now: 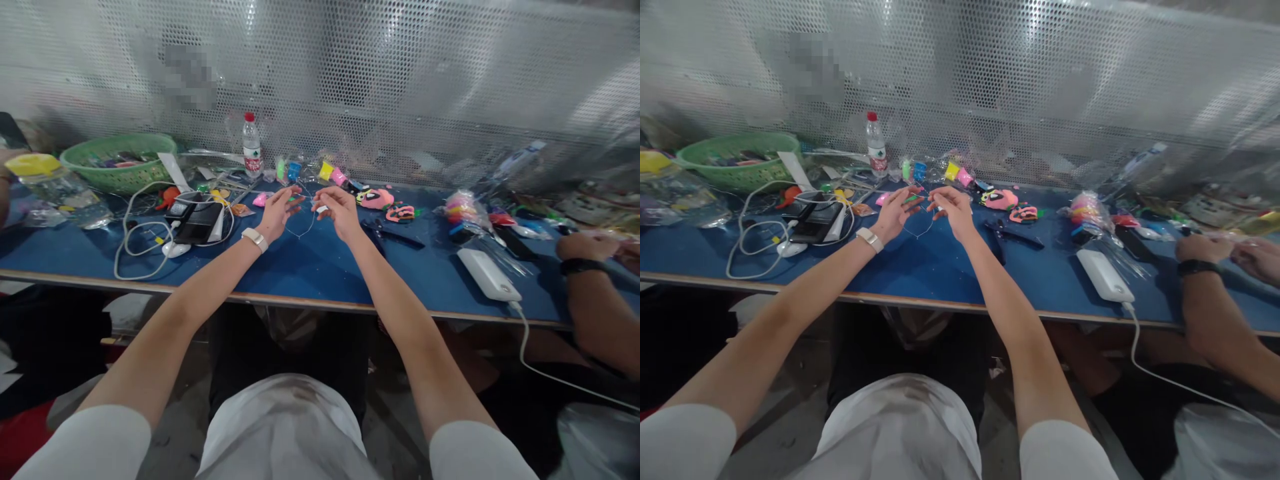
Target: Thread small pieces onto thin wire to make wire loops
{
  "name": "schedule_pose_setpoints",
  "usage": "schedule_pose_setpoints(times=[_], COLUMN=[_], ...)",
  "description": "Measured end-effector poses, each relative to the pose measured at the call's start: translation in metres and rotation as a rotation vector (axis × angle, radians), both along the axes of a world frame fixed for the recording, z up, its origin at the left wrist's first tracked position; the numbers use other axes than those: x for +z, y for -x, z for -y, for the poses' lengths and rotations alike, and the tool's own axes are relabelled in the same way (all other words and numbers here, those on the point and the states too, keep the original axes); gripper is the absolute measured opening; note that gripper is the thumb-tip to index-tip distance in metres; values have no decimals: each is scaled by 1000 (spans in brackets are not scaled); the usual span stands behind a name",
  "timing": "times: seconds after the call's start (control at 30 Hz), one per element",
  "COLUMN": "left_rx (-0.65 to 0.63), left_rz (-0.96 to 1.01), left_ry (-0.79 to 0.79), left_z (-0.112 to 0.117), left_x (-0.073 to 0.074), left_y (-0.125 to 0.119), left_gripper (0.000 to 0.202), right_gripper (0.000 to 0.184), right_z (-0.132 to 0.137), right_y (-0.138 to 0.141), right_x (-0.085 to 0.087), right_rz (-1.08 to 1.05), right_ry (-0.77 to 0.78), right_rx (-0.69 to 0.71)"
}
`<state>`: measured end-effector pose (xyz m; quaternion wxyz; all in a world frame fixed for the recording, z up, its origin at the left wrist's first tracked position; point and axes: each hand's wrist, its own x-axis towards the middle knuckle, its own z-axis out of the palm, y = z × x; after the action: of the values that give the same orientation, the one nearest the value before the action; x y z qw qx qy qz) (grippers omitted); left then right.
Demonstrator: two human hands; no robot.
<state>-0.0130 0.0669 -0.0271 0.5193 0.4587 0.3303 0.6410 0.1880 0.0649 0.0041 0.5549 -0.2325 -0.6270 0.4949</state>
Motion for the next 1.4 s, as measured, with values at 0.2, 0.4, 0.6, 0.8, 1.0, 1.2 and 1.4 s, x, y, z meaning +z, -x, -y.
schedule_pose_setpoints(times=[0.2, 0.4, 0.6, 0.8, 1.0, 1.2, 1.4], left_rx=[-18, -22, 13, -8, -68, -128, 41], left_rz=[68, 72, 71, 26, 27, -76, -326], left_ry=[-39, -75, -61, -51, -79, -100, -251], left_z=[9, 6, 3, 4, 9, 12, 9], left_x=[12, 11, 11, 15, 20, 20, 16], left_y=[-3, 2, 4, 6, 7, 5, 7], left_gripper=[23, 27, 30, 34, 30, 35, 41], right_gripper=[44, 35, 13, 24, 61, 57, 41], right_z=[6, 8, 7, -2, -17, 2, 12], right_y=[1, 0, -1, -5, -9, -7, 0], right_x=[-1, -3, -3, -4, -3, 5, 6], right_rz=[49, 272, 552, 317, -21, 103, 173], right_ry=[-25, -250, -654, -539, 122, 202, 73], right_rx=[42, -31, -148, -305, -60, 204, 250])
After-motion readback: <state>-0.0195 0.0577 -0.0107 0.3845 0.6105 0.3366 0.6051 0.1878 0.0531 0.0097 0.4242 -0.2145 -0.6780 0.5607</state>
